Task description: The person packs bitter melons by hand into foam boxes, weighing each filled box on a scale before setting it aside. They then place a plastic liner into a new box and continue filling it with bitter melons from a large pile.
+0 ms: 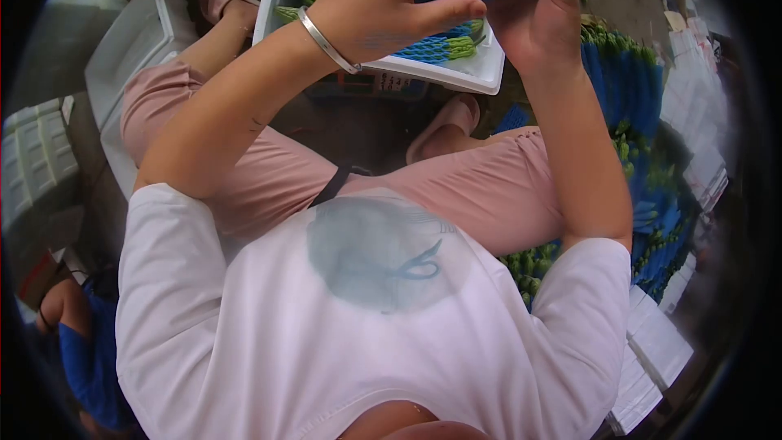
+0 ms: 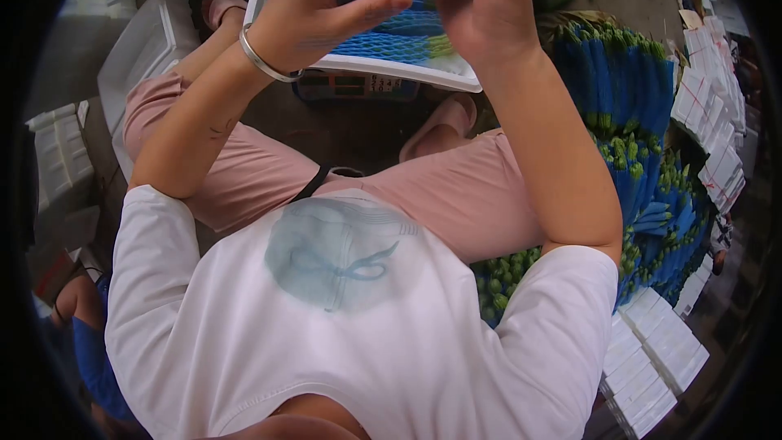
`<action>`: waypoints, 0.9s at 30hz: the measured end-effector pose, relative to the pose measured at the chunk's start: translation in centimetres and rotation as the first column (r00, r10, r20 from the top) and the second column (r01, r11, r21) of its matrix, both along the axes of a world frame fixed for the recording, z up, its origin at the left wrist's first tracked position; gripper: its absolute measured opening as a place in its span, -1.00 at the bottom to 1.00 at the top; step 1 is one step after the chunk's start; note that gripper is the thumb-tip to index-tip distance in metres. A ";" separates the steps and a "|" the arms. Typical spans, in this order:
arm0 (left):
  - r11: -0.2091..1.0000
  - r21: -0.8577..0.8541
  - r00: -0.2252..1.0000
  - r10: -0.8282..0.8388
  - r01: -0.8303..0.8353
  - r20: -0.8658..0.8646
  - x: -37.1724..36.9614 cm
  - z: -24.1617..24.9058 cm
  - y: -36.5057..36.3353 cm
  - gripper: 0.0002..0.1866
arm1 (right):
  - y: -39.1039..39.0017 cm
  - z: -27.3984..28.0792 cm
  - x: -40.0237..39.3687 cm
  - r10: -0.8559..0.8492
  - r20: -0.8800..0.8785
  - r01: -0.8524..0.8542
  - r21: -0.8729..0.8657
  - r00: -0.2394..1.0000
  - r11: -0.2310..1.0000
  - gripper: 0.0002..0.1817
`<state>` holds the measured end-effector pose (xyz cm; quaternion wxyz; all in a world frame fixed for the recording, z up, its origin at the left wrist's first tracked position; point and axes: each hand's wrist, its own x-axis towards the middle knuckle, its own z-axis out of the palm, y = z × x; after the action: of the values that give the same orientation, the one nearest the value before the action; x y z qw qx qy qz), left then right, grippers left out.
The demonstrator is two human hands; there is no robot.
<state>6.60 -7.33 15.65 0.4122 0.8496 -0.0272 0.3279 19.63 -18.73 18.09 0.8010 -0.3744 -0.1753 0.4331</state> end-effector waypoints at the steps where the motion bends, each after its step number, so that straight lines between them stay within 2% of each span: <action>1: 0.988 -0.096 0.992 -0.124 0.123 -0.008 0.5 0.0 -1.6 -0.33 | -1.3 0.4 2.1 -0.047 0.041 0.048 -0.029 0.998 0.998 -0.56; 2: 0.968 -0.109 0.973 -0.232 0.228 -0.023 1.0 -0.1 -1.9 -0.30 | -2.4 1.0 4.2 -0.094 0.083 0.099 -0.057 0.992 0.993 -0.60; 3: 0.972 -0.089 0.973 -0.224 0.219 -0.050 1.4 -0.4 -1.7 -0.32 | -3.8 4.0 3.5 -0.121 0.293 0.140 -0.044 0.948 0.989 -0.58; 4: 0.975 -0.072 0.973 -0.218 0.212 -0.082 1.7 -0.9 -1.0 -0.33 | -5.7 4.4 6.5 -0.096 0.394 0.153 -0.115 0.914 0.982 -0.54; 5: 0.993 -0.019 0.987 -0.115 0.113 -0.108 2.0 -2.0 0.0 -0.39 | -7.6 4.9 9.6 -0.062 0.489 0.173 -0.184 0.870 0.968 -0.50; 6: 0.996 0.091 0.984 0.019 -0.002 -0.179 2.1 -2.7 1.3 -0.44 | -9.6 4.2 13.6 -0.025 0.484 0.169 -0.258 0.875 0.951 -0.47; 7: 0.989 0.119 0.966 0.110 -0.084 -0.234 2.4 -3.9 2.5 -0.47 | -11.6 3.5 17.5 0.015 0.475 0.163 -0.331 0.880 0.930 -0.43; 9: 0.962 0.225 0.943 0.212 -0.155 -0.255 2.7 -7.6 5.1 -0.49 | -15.1 4.6 17.0 0.085 0.574 0.273 -0.507 0.814 0.818 -0.55; 10: 0.963 0.224 0.944 0.208 -0.151 -0.257 3.0 -8.6 5.4 -0.49 | -17.2 3.5 18.1 0.104 0.564 0.317 -0.596 0.819 0.737 -0.58; 12: 0.924 0.347 0.881 0.293 -0.161 -0.371 3.9 -10.5 6.1 -0.55 | -22.3 -1.8 19.5 0.110 0.539 0.400 -0.733 0.835 0.550 -0.63; 13: 0.914 0.380 0.843 0.312 -0.140 -0.439 4.5 -13.2 6.7 -0.49 | -24.1 -4.2 18.5 0.115 0.542 0.456 -0.788 0.832 0.415 -0.62; 14: 0.890 0.434 0.834 0.344 -0.142 -0.431 5.4 -13.1 5.8 -0.51 | -27.1 -7.8 18.7 0.138 0.514 0.451 -0.831 0.847 0.326 -0.59; 15: 0.874 0.474 0.833 0.341 -0.110 -0.435 6.3 -13.8 5.8 -0.50 | -29.5 -10.9 17.8 0.128 0.475 0.427 -0.859 0.871 0.282 -0.58; 16: 0.855 0.513 0.833 0.338 -0.078 -0.437 7.4 -14.5 5.8 -0.49 | -32.4 -14.1 17.8 0.274 0.469 0.430 -0.882 0.839 0.193 -0.56; 17: 0.844 0.533 0.802 0.359 -0.062 -0.476 8.3 -14.4 5.3 -0.48 | -34.0 -16.5 16.4 0.303 0.444 0.414 -0.896 0.844 0.159 -0.52; 18: 0.840 0.540 0.816 0.348 -0.053 -0.461 9.2 -14.3 5.0 -0.48 | -36.5 -19.5 15.1 0.292 0.437 0.407 -0.899 0.851 0.160 -0.49; 19: 0.829 0.558 0.770 0.376 -0.031 -0.515 10.0 -14.2 4.9 -0.47 | -38.7 -22.7 14.1 0.272 0.430 0.401 -0.903 0.861 0.155 -0.47; 21: 0.818 0.575 0.711 0.392 0.021 -0.584 11.7 -13.9 4.8 -0.43 | -42.1 -27.6 13.3 0.293 0.307 0.330 -0.944 0.906 -0.030 -0.36; 22: 0.816 0.576 0.696 0.390 0.041 -0.603 12.3 -13.8 5.0 -0.41 | -45.6 -32.6 13.4 0.478 0.320 0.440 -0.883 0.818 -0.163 -0.26; 23: 0.803 0.595 0.691 0.408 0.040 -0.596 13.0 -13.5 4.9 -0.39 | -44.9 -31.7 12.2 0.416 0.306 0.387 -0.914 0.857 -0.124 -0.19; 24: 0.790 0.612 0.680 0.428 0.040 -0.596 13.2 -13.2 4.7 -0.38 | -45.6 -32.6 11.4 0.304 0.363 0.411 -0.904 0.881 -0.114 -0.22; 26: 0.744 0.664 0.660 0.463 0.074 -0.592 13.7 -13.1 4.5 -0.36 | -42.0 -28.4 10.1 0.297 0.219 0.283 -0.939 0.929 -0.194 -0.25; 27: 0.740 0.668 0.642 0.475 0.079 -0.602 13.8 -13.1 4.2 -0.36 | -41.8 -28.4 10.2 0.334 0.177 0.258 -0.941 0.926 -0.218 -0.26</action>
<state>20.43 -3.08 2.53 0.0287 0.9902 0.1330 -0.0307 29.85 -60.53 -10.33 0.1381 -0.9243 0.0693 0.3490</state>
